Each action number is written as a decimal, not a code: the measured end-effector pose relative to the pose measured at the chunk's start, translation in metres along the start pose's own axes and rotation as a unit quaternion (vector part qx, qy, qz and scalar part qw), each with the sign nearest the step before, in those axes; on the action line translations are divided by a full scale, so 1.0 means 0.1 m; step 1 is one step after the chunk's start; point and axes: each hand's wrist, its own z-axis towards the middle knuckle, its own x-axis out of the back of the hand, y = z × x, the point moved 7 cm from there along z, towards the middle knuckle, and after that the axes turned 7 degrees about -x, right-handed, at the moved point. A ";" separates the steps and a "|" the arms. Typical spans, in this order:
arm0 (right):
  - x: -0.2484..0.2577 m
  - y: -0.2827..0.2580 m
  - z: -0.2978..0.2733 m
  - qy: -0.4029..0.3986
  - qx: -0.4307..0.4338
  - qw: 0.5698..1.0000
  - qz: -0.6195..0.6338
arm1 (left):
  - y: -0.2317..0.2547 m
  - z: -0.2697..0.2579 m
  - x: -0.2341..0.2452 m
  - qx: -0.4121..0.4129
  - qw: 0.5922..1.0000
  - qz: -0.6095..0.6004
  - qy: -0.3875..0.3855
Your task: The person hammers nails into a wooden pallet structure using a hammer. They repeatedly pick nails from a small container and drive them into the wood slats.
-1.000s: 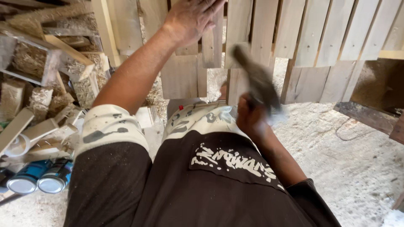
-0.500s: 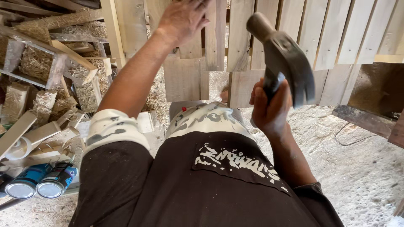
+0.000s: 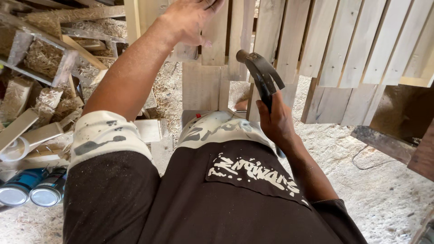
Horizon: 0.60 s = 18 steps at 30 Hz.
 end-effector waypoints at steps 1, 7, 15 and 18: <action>-0.02 0.01 0.01 -0.006 -0.010 1.000 0.001 | 0.00 0.00 -0.01 -0.004 1.000 -0.002 -0.012; -0.02 -0.08 -0.09 0.034 0.061 0.997 0.036 | 0.02 0.06 -0.07 0.003 0.999 0.036 0.002; -0.68 0.21 0.30 -0.096 -0.008 0.995 -0.017 | 0.01 0.08 -0.16 0.056 0.997 0.011 -0.049; -0.70 0.16 0.40 -0.081 -0.023 0.995 -0.053 | 0.13 0.11 -0.14 0.031 0.993 0.103 -0.041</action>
